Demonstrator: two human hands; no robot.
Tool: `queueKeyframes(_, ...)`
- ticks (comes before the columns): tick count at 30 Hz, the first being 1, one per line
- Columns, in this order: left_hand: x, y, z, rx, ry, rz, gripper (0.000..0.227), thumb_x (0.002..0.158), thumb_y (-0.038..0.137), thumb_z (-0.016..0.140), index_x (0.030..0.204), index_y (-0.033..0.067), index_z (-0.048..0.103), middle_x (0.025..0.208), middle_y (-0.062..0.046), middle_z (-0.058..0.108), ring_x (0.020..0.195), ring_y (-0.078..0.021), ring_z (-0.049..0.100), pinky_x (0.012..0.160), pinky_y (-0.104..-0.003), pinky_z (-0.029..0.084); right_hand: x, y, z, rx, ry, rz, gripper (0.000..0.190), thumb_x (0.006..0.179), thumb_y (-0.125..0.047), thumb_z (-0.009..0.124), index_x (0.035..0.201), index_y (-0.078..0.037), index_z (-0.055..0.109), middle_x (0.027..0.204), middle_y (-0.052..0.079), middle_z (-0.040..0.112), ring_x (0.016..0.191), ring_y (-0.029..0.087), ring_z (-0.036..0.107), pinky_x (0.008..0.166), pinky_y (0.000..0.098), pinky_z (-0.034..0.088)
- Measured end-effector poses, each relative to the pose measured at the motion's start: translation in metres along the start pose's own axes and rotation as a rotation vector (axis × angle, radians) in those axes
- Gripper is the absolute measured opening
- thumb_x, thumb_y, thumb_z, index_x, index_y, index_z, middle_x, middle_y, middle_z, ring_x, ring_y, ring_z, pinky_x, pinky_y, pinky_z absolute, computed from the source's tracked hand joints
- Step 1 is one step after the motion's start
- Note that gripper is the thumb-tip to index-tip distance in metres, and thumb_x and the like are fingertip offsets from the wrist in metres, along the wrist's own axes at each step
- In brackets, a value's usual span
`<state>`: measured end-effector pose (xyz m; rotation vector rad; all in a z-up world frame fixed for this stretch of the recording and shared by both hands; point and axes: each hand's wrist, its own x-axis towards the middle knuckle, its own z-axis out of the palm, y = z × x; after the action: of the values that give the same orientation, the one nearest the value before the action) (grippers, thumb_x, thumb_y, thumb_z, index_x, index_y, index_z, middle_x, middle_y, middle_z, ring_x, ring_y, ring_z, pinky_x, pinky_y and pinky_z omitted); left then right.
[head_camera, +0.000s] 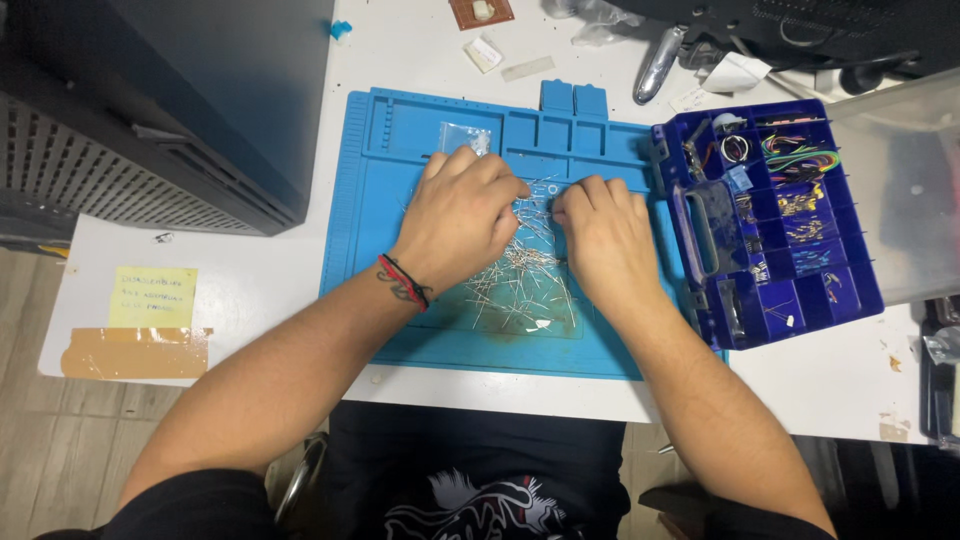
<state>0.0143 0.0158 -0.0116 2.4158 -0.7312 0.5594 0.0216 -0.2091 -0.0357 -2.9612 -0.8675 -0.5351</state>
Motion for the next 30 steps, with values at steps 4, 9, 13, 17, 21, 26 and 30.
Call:
queueKeyframes(4,0.0,0.002,-0.001,-0.024,-0.033,-0.004,0.016,0.093,0.01,0.061,0.099,0.0085,0.076,0.091,-0.005,0.066,0.09,-0.0223,0.057,0.083,-0.038,0.04,-0.001,-0.001,-0.004,0.14,0.038,0.011,0.003,0.099,-0.015,0.07,0.098,-0.014,0.068,0.086,0.001,0.061,0.094,0.024,0.062,0.079,0.0356,0.044)
queueKeyframes(9,0.001,0.005,-0.004,-0.076,-0.053,0.028,0.024,0.093,0.018,0.071,0.115,0.0068,0.072,0.098,-0.008,0.068,0.097,-0.0262,0.06,0.088,-0.043,0.041,-0.001,-0.001,-0.006,0.407,0.109,0.063,0.016,0.092,-0.016,0.082,0.104,-0.018,0.073,0.091,-0.005,0.074,0.096,0.019,0.066,0.088,0.0345,0.049)
queueKeyframes(13,-0.002,0.001,0.001,-0.054,-0.082,0.047,0.015,0.096,0.018,0.068,0.105,0.0086,0.075,0.096,-0.006,0.069,0.097,-0.0251,0.059,0.091,-0.042,0.039,-0.003,-0.007,-0.011,0.502,0.127,0.08,0.019,0.089,-0.015,0.085,0.104,-0.02,0.075,0.092,-0.009,0.077,0.094,0.017,0.068,0.088,0.0339,0.051)
queueKeyframes(17,0.0,0.0,-0.001,-0.086,-0.039,0.079,0.01,0.096,0.02,0.071,0.094,0.013,0.078,0.09,-0.004,0.071,0.089,-0.0228,0.06,0.09,-0.041,0.038,-0.002,-0.009,-0.017,0.677,0.214,0.115,0.019,0.089,-0.01,0.086,0.104,-0.013,0.074,0.087,-0.001,0.078,0.084,0.024,0.069,0.084,0.0373,0.054)
queueKeyframes(21,0.001,0.002,-0.007,-0.118,-0.035,0.07,0.012,0.096,0.024,0.073,0.099,0.0138,0.079,0.09,-0.004,0.073,0.088,-0.0228,0.061,0.09,-0.042,0.038,0.0,-0.012,-0.025,0.723,0.224,0.127,0.024,0.087,-0.01,0.088,0.106,-0.012,0.074,0.087,-0.001,0.079,0.082,0.024,0.07,0.085,0.0373,0.055)
queueKeyframes(26,0.005,0.0,-0.01,-0.104,-0.056,0.073,0.01,0.095,0.023,0.073,0.092,0.0155,0.078,0.088,-0.001,0.074,0.087,-0.0211,0.062,0.09,-0.04,0.038,-0.001,-0.012,-0.024,0.744,0.222,0.139,0.028,0.085,-0.008,0.088,0.109,-0.011,0.073,0.086,0.001,0.078,0.08,0.025,0.072,0.083,0.0399,0.056)
queueKeyframes(30,0.006,0.0,-0.015,-0.101,-0.088,0.029,0.01,0.094,0.023,0.074,0.088,0.0166,0.077,0.088,0.0,0.074,0.088,-0.0204,0.062,0.091,-0.04,0.038,-0.002,-0.011,-0.026,0.739,0.179,0.17,0.031,0.085,-0.006,0.088,0.111,-0.01,0.073,0.084,0.002,0.078,0.078,0.026,0.072,0.083,0.0403,0.055)
